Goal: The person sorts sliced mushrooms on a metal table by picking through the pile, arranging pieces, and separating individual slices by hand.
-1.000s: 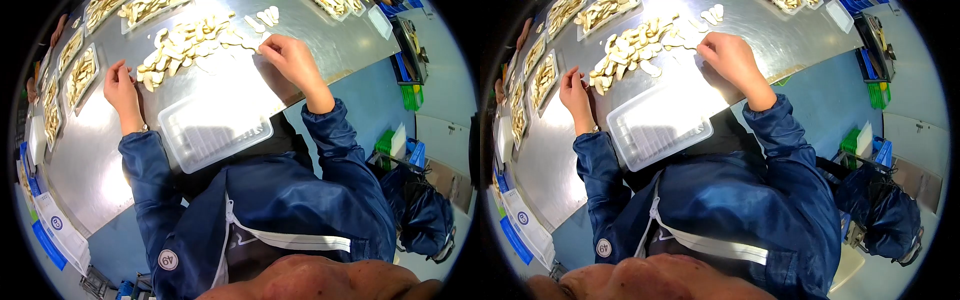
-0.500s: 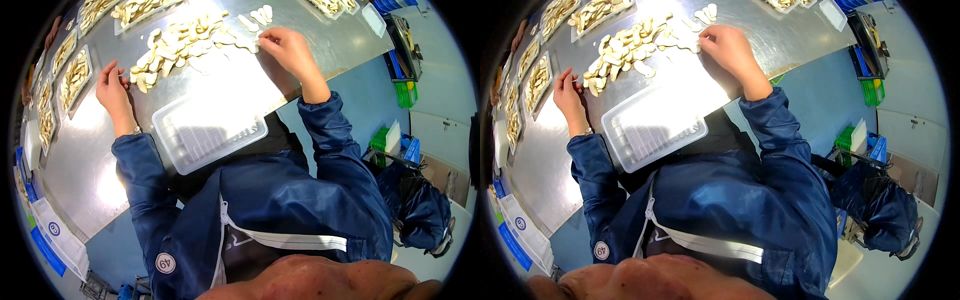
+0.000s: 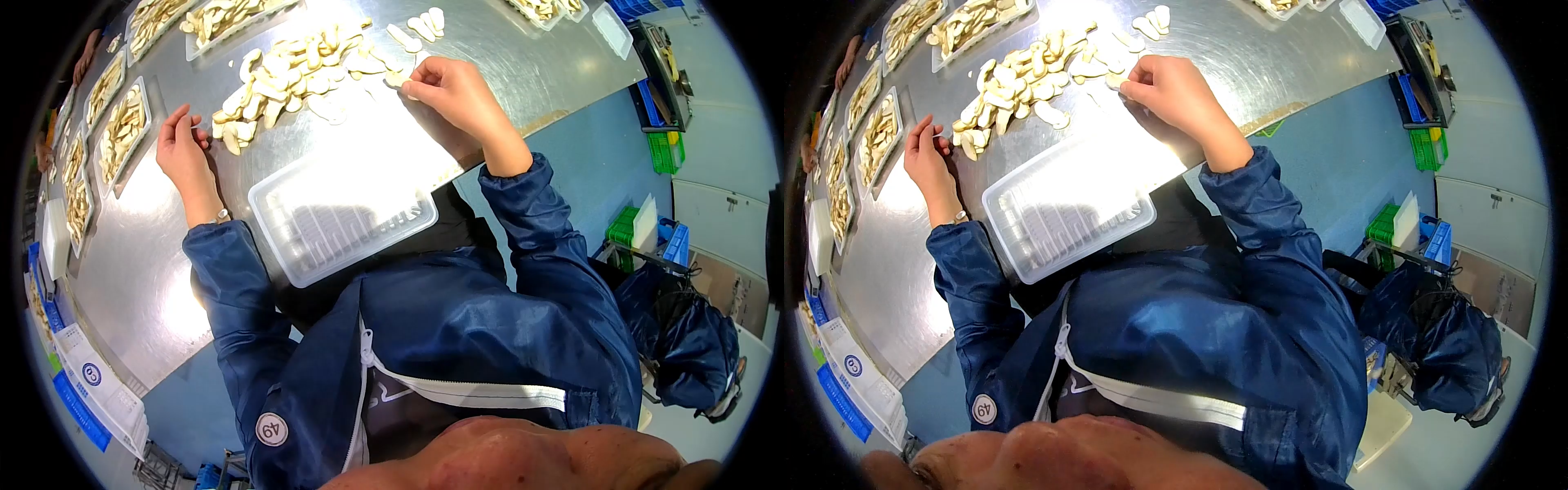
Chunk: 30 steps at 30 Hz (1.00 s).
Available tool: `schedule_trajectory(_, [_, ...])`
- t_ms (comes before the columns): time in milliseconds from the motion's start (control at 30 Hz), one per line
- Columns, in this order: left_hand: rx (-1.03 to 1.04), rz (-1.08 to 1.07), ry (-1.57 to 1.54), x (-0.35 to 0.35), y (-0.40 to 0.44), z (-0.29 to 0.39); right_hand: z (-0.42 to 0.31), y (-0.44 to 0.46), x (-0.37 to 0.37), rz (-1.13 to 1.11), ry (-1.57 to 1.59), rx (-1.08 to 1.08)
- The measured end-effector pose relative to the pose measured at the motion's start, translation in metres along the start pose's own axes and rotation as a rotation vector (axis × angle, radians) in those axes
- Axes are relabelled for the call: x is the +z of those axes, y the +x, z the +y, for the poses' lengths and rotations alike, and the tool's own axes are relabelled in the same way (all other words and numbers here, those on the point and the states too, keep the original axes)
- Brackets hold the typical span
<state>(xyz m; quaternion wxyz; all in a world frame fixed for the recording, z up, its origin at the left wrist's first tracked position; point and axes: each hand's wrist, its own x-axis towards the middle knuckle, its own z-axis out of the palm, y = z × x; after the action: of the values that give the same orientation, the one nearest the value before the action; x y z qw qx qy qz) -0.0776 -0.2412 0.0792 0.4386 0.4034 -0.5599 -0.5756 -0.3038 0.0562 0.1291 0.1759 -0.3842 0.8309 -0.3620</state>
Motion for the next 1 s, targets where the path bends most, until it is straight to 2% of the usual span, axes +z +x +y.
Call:
schedule_trajectory(233, [0.002,-0.01,-0.022,-0.001,0.001,-0.001,0.009,-0.004,-0.012,-0.021,0.137,0.066])
schedule_trajectory(333, [0.008,-0.015,-0.025,0.0,0.0,-0.001,0.031,-0.006,-0.024,0.089,0.095,0.062])
schedule_trajectory(367, [0.008,-0.016,-0.024,0.0,-0.001,0.0,0.035,-0.007,-0.031,0.101,0.048,0.1])
schedule_trajectory(500, [-0.011,-0.019,-0.017,0.001,-0.003,0.004,0.049,-0.01,-0.046,0.291,-0.353,0.01])
schedule_trajectory(600, [-0.001,-0.019,-0.01,0.001,-0.003,0.003,0.038,0.0,-0.042,0.325,-0.333,-0.087])
schedule_trajectory(733, [-0.008,-0.017,-0.027,-0.002,0.0,-0.003,0.024,0.021,-0.019,0.217,-0.478,-0.157])
schedule_trajectory(833, [-0.009,-0.019,-0.03,-0.003,0.002,-0.004,0.013,0.026,-0.015,0.123,-0.501,-0.069])
schedule_trajectory(1000, [-0.027,-0.025,-0.001,0.001,-0.001,0.001,0.02,0.027,-0.014,0.065,-0.376,-0.056])
